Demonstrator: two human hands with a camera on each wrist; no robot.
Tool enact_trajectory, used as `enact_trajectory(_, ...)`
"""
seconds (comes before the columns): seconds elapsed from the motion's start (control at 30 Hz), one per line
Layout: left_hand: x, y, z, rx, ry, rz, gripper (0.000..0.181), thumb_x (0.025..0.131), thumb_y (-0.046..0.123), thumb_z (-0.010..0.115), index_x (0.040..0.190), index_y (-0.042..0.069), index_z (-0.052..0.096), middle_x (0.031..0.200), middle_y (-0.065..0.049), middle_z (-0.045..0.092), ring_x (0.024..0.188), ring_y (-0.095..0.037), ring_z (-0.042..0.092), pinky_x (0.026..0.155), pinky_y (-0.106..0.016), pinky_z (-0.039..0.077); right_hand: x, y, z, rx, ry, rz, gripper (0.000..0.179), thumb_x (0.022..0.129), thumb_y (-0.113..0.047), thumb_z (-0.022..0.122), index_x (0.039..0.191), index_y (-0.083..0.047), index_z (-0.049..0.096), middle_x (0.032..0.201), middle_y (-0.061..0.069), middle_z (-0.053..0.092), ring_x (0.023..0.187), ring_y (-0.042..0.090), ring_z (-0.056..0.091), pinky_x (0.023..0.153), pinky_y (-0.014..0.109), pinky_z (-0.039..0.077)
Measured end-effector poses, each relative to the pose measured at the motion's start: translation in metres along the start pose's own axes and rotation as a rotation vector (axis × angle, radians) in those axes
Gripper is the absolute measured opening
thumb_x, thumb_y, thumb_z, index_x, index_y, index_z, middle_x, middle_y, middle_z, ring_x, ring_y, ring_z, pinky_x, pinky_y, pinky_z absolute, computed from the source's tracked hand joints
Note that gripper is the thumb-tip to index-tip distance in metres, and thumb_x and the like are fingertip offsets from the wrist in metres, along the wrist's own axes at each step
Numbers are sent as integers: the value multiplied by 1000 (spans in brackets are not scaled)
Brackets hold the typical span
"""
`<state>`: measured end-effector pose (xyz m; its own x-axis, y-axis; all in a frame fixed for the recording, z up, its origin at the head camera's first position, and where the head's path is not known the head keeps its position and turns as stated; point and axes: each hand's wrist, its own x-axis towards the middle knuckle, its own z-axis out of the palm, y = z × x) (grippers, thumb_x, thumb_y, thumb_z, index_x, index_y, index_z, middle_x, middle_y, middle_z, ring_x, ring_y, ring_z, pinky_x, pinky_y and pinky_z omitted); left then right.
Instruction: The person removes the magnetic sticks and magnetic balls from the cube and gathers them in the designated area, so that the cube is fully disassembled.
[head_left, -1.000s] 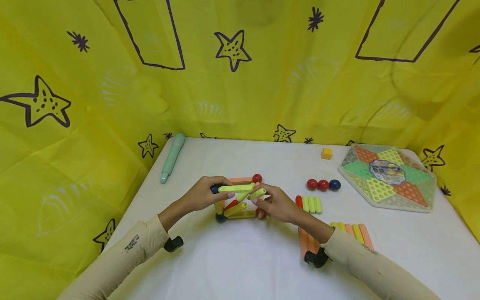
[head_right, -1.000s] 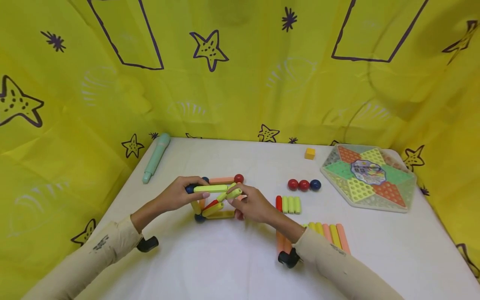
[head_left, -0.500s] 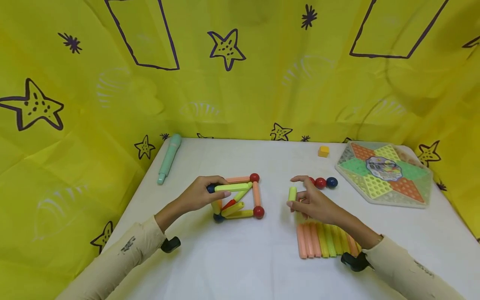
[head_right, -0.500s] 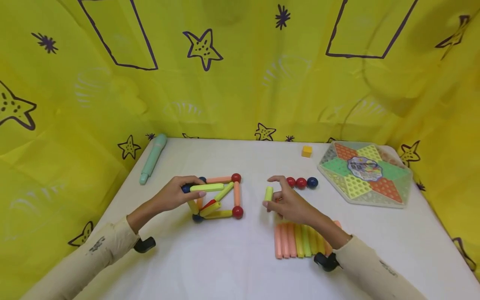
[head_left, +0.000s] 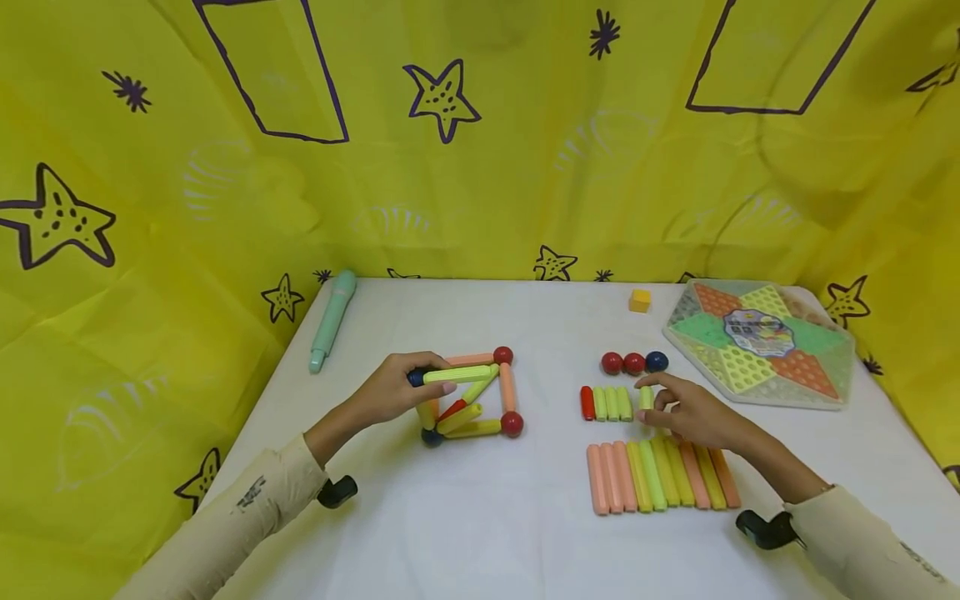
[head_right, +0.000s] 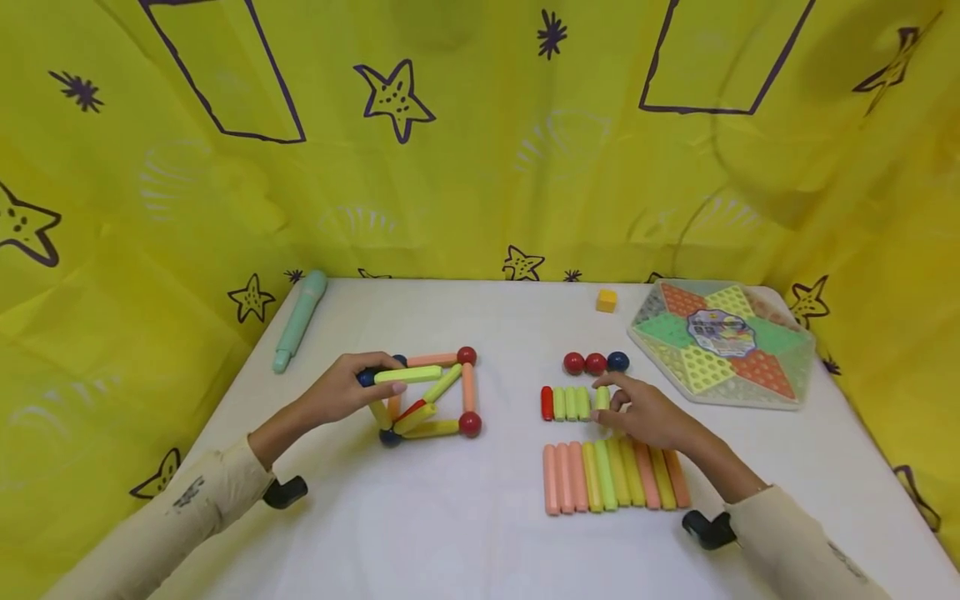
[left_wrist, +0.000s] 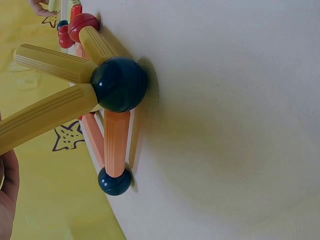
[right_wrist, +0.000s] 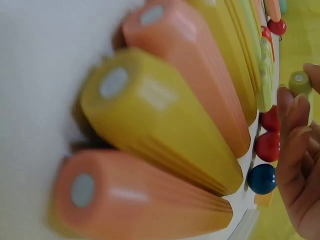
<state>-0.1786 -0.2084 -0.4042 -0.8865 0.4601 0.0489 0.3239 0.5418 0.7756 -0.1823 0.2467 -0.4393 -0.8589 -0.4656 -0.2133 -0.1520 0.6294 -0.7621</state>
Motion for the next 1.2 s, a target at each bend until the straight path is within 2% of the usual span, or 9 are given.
enact_trajectory(0.17,0,1,0,4,0,4,24,94,29,71,115,16,71,103,-4,67,88,-24,59,73,-29,53,9,7,-3,-61,-36,61,53,95,-22,69,137,1,46,90,9,62,67,20,55,57,30,49)
enact_trajectory(0.37,-1,2,2,-5,-3,6,23,94,29,71,114,16,71,103,-4,68,89,-27,59,73,-29,52,17,6,0,-128,-64,89,52,94,-26,71,133,0,50,89,9,60,68,18,55,57,30,48)
enact_trajectory(0.57,0,2,2,-9,-4,0,23,94,28,72,114,16,70,104,-5,68,90,-29,59,73,-29,53,20,2,-2,-158,-102,112,56,93,-29,73,133,2,50,94,10,63,74,19,56,63,32,49)
enact_trajectory(0.7,-1,2,0,7,0,5,22,94,27,72,113,16,71,105,-5,68,89,-24,59,74,-28,53,22,2,-3,-170,-119,109,62,90,-29,75,137,1,48,94,8,62,77,19,56,66,32,49)
enact_trajectory(0.9,0,3,0,14,0,11,22,94,27,72,112,16,71,106,-4,69,88,-20,59,74,-28,53,20,2,-3,-161,-135,88,73,86,-23,80,145,1,43,90,6,60,76,19,55,64,30,47)
enact_trajectory(1.03,1,3,1,12,-4,13,21,94,27,72,112,16,71,105,-4,69,88,-21,59,74,-28,53,20,2,-3,-185,-135,55,71,87,-22,79,145,1,44,89,5,59,76,18,54,63,29,46)
enact_trajectory(1.2,1,3,1,7,-6,19,21,94,26,72,112,16,71,105,-4,69,88,-21,59,75,-28,54,21,2,-3,-225,-121,54,67,88,-23,78,143,-1,47,90,4,59,78,17,54,65,29,47)
